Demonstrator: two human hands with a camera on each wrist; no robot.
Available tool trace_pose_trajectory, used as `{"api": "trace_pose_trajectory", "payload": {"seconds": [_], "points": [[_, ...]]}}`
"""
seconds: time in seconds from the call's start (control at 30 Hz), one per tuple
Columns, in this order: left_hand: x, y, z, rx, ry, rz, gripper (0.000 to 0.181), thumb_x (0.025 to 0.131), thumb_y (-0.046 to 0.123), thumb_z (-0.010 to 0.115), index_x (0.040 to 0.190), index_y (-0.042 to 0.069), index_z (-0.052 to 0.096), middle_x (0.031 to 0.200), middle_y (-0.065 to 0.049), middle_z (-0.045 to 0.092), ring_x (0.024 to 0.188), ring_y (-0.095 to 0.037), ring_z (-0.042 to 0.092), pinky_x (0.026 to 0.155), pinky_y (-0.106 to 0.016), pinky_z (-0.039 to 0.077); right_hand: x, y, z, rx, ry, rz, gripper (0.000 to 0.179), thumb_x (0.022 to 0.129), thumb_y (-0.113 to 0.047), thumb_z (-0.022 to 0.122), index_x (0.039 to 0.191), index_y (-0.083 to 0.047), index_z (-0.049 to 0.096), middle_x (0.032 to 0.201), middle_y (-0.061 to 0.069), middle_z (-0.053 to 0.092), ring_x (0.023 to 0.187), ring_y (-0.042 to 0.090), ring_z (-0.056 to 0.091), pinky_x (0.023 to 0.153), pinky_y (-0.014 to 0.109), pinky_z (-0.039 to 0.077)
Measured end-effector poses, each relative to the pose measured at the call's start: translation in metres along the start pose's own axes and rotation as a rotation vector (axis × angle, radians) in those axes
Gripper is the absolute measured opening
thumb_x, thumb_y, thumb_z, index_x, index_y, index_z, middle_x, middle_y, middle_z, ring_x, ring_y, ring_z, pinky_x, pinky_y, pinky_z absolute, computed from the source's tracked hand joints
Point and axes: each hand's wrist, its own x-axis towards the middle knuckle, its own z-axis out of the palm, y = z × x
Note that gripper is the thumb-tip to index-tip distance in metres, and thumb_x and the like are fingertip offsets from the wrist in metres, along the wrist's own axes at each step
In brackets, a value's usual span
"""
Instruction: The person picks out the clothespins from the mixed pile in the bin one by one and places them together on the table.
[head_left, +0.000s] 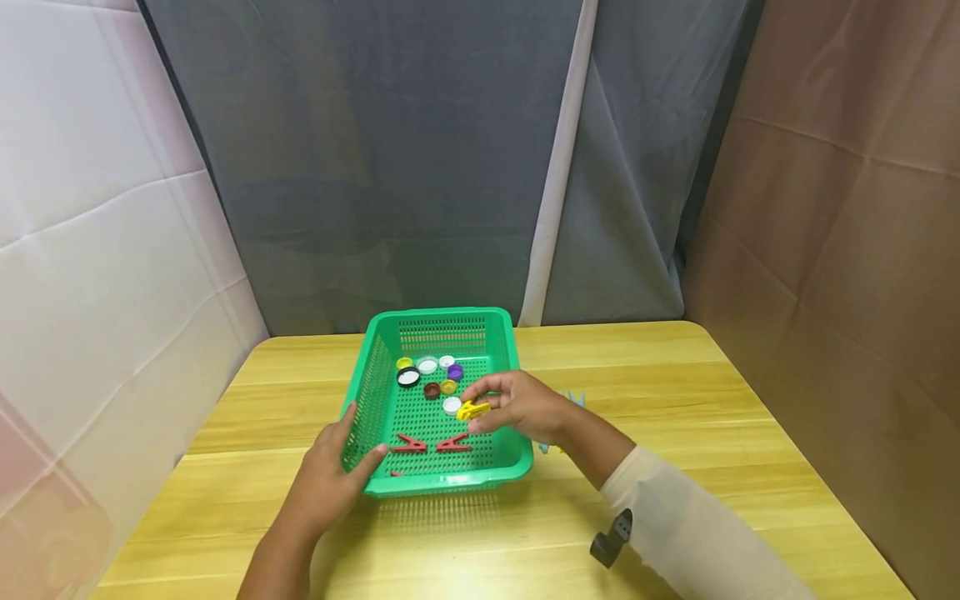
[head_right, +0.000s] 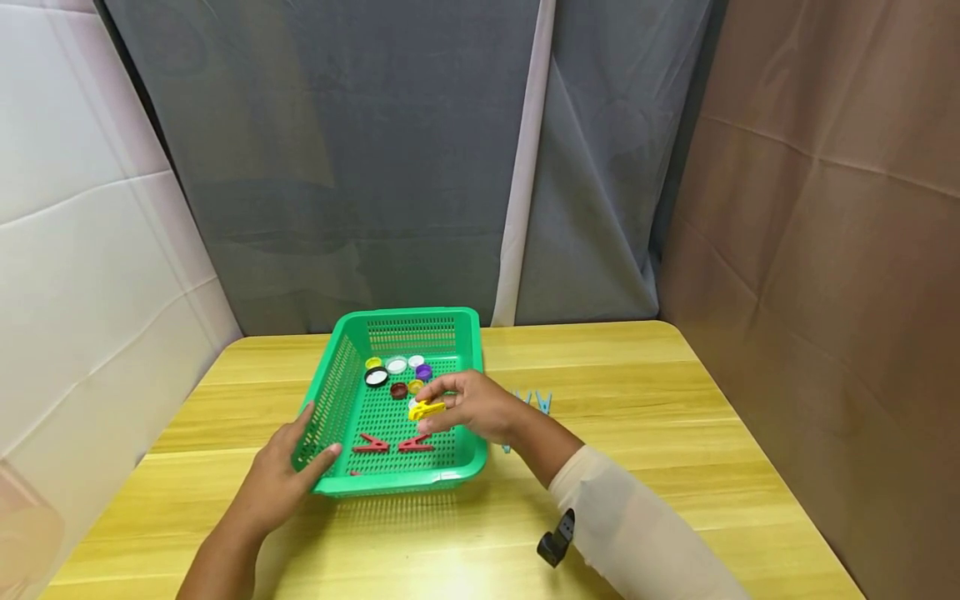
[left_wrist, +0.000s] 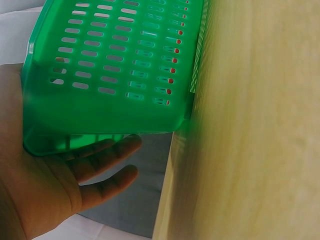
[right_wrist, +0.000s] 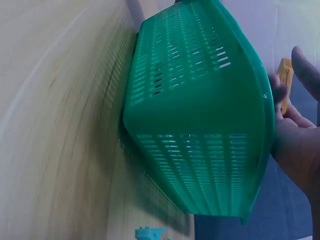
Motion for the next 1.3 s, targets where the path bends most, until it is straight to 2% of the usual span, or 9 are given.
{"api": "trace_pose_trajectory", "payload": {"seconds": [0.13, 0.27, 0.43, 0.53, 0.67, 0.87, 1.1, 1.3], "points": [[-0.001, 0.000, 0.000, -0.003, 0.004, 0.002, 0.089, 0.110, 0.045, 0.063, 0.173, -0.001, 0.019, 0.158, -0.037, 0.048, 0.147, -0.060, 0.048, 0.117, -0.078, 0.041, -0.004, 0.000, 0.002, -0.118, 0.043, -0.048, 0.038, 0.091, 0.000, 0.085, 0.125, 0.002, 0.069, 0.115, 0.004, 0.067, 0.093, 0.013, 0.072, 0.083, 0.025, 0.062], [-0.001, 0.002, -0.001, 0.000, 0.001, 0.001, 0.090, 0.111, 0.047, 0.062, 0.173, -0.001, 0.019, 0.158, -0.037, 0.048, 0.147, -0.059, 0.049, 0.117, -0.078, 0.041, -0.008, 0.003, 0.000, -0.235, 0.068, -0.104, 0.035, 0.090, -0.004, 0.088, 0.120, -0.001, 0.071, 0.122, 0.012, 0.066, 0.084, 0.014, 0.067, 0.078, 0.025, 0.060], [-0.001, 0.001, -0.001, 0.000, -0.005, -0.006, 0.090, 0.111, 0.047, 0.062, 0.174, 0.000, 0.019, 0.158, -0.036, 0.048, 0.147, -0.060, 0.048, 0.117, -0.078, 0.041, -0.014, 0.003, -0.006, -0.334, 0.063, -0.141, 0.041, 0.090, -0.005, 0.086, 0.126, -0.003, 0.066, 0.127, 0.018, 0.063, 0.080, 0.017, 0.060, 0.072, 0.025, 0.055], [-0.001, 0.001, -0.001, -0.001, -0.007, -0.010, 0.090, 0.111, 0.047, 0.062, 0.173, 0.000, 0.019, 0.159, -0.036, 0.047, 0.148, -0.060, 0.048, 0.117, -0.078, 0.041, -0.018, 0.002, -0.010, -0.395, 0.056, -0.163, 0.051, 0.090, -0.006, 0.086, 0.136, -0.006, 0.062, 0.133, 0.017, 0.064, 0.094, 0.019, 0.062, 0.072, 0.024, 0.052], [-0.001, 0.001, -0.001, -0.004, -0.011, -0.014, 0.091, 0.111, 0.048, 0.062, 0.174, 0.000, 0.018, 0.159, -0.036, 0.047, 0.148, -0.060, 0.048, 0.117, -0.078, 0.041, -0.024, 0.003, -0.014, -0.474, 0.083, -0.208, 0.062, 0.090, -0.008, 0.086, 0.146, -0.008, 0.060, 0.143, 0.012, 0.064, 0.115, 0.022, 0.060, 0.083, 0.030, 0.053], [-0.001, 0.002, -0.001, -0.006, -0.016, -0.016, 0.091, 0.111, 0.048, 0.062, 0.174, 0.000, 0.017, 0.159, -0.036, 0.047, 0.148, -0.060, 0.047, 0.118, -0.078, 0.041, -0.034, 0.006, -0.020, -0.546, 0.154, -0.251, 0.063, 0.091, -0.015, 0.084, 0.149, -0.012, 0.061, 0.143, 0.011, 0.066, 0.125, 0.029, 0.058, 0.098, 0.045, 0.050], [0.000, 0.002, -0.001, -0.012, -0.024, -0.016, 0.091, 0.111, 0.049, 0.061, 0.174, 0.002, 0.016, 0.161, -0.036, 0.045, 0.150, -0.061, 0.045, 0.119, -0.078, 0.039, -0.044, 0.015, -0.030, -0.558, 0.210, -0.248, 0.063, 0.090, -0.013, 0.084, 0.149, -0.015, 0.061, 0.148, 0.004, 0.066, 0.143, 0.034, 0.053, 0.111, 0.061, 0.044], [-0.001, 0.001, -0.001, -0.007, -0.018, -0.011, 0.091, 0.111, 0.049, 0.061, 0.174, 0.001, 0.017, 0.160, -0.036, 0.046, 0.149, -0.061, 0.046, 0.118, -0.078, 0.040, -0.056, 0.021, -0.037, -0.580, 0.255, -0.251, 0.063, 0.091, -0.013, 0.084, 0.149, -0.013, 0.061, 0.148, 0.004, 0.067, 0.147, 0.034, 0.051, 0.112, 0.062, 0.044]]}}
